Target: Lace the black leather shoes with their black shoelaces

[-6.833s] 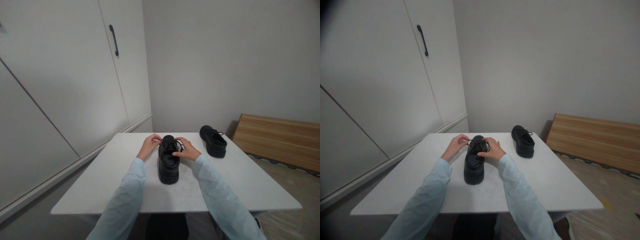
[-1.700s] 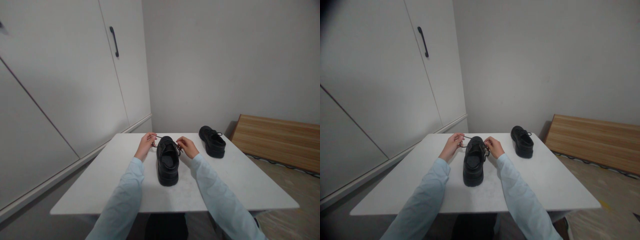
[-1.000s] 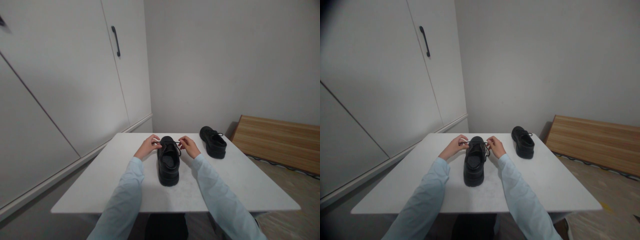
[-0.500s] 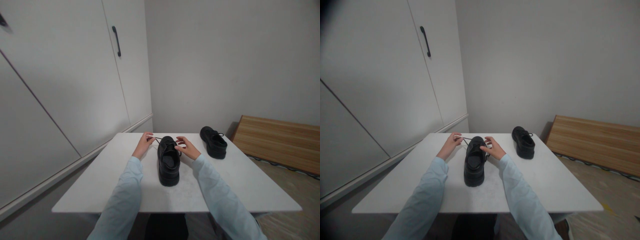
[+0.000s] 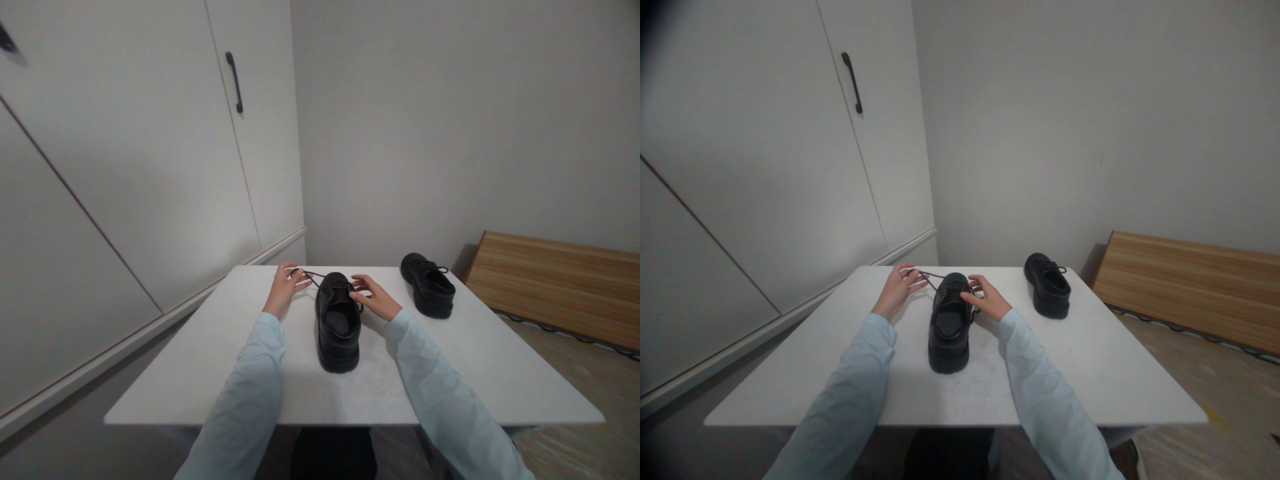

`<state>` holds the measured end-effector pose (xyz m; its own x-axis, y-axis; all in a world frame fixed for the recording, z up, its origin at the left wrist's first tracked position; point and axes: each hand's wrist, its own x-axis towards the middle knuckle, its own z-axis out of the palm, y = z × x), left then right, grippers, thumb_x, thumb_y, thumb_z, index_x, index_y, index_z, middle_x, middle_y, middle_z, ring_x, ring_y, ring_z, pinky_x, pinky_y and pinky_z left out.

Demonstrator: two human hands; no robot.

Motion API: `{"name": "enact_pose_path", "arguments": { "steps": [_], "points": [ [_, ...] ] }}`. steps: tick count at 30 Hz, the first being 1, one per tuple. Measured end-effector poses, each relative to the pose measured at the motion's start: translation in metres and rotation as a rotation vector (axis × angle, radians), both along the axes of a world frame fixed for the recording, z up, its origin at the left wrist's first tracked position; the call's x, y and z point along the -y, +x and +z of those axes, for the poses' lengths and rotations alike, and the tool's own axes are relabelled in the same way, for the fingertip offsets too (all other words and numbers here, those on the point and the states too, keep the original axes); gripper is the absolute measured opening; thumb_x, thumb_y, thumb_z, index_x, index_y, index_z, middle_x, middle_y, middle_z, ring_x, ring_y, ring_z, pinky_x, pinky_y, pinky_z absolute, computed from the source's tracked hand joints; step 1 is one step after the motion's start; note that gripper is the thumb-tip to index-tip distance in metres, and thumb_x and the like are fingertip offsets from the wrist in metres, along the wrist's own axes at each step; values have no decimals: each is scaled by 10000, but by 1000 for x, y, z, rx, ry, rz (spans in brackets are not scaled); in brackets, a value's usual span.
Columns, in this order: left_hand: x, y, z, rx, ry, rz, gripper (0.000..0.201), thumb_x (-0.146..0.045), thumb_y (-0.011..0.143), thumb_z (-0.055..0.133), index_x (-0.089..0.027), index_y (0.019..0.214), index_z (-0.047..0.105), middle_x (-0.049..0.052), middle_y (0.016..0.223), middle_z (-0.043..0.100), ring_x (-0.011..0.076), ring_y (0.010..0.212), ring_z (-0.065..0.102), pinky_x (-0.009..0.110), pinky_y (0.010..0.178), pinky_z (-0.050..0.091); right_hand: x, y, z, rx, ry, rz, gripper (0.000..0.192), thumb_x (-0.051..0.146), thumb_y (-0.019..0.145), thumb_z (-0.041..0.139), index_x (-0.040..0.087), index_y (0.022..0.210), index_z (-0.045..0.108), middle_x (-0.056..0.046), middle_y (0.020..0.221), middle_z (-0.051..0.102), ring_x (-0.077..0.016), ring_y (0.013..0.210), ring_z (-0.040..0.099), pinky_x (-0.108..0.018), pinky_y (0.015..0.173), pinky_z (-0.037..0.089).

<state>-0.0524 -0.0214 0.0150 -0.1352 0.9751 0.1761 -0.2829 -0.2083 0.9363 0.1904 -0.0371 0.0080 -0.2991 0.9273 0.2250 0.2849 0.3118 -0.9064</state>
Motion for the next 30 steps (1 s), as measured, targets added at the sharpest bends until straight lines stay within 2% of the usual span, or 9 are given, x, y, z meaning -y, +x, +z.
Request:
{"name": "enact_pose_path", "arguments": {
  "steps": [9,17,20,23,27,30],
  "points": [
    [2,1,3,65,-8,56,200,-135,795,563,-184,932,426,-17,833,543,133,729,678,369,751,553,0,0,0,-6,0,15,537,429,690,638,190,1135,457,-105,1056,551,-211,947,564,-393,803,481],
    [-7,-6,1,68,69,266,282,-217,723,650,-183,934,465,-26,799,548,71,635,607,268,687,532,1,0,2,18,-3,12,539,432,695,638,183,1142,470,-105,1067,558,-205,944,567,-388,811,477],
    [-7,-6,2,0,130,265,333,-275,699,682,-191,962,496,-19,810,573,77,645,602,243,666,518,2,0,2,22,12,6,505,415,704,638,187,1132,497,-104,1063,572,-205,932,575,-376,786,486],
    [-5,-5,5,-115,205,211,383,-304,673,710,-187,996,540,7,827,625,114,718,628,239,681,504,2,0,3,30,29,8,468,406,721,630,195,1126,530,-104,1070,586,-213,955,577,-360,754,496],
    [-3,0,9,-335,239,218,292,-307,643,732,-152,871,638,58,814,693,178,804,647,256,691,486,4,-1,5,60,58,-6,482,391,734,631,209,1170,537,-112,1117,592,-229,1003,570,-366,755,496],
    [-1,7,10,-377,250,164,239,-297,661,717,-148,843,671,78,852,714,192,825,658,290,740,498,5,-2,7,59,96,-19,525,392,745,631,224,1228,517,-119,1204,570,-246,1078,544,-400,818,478]
  ]
}}
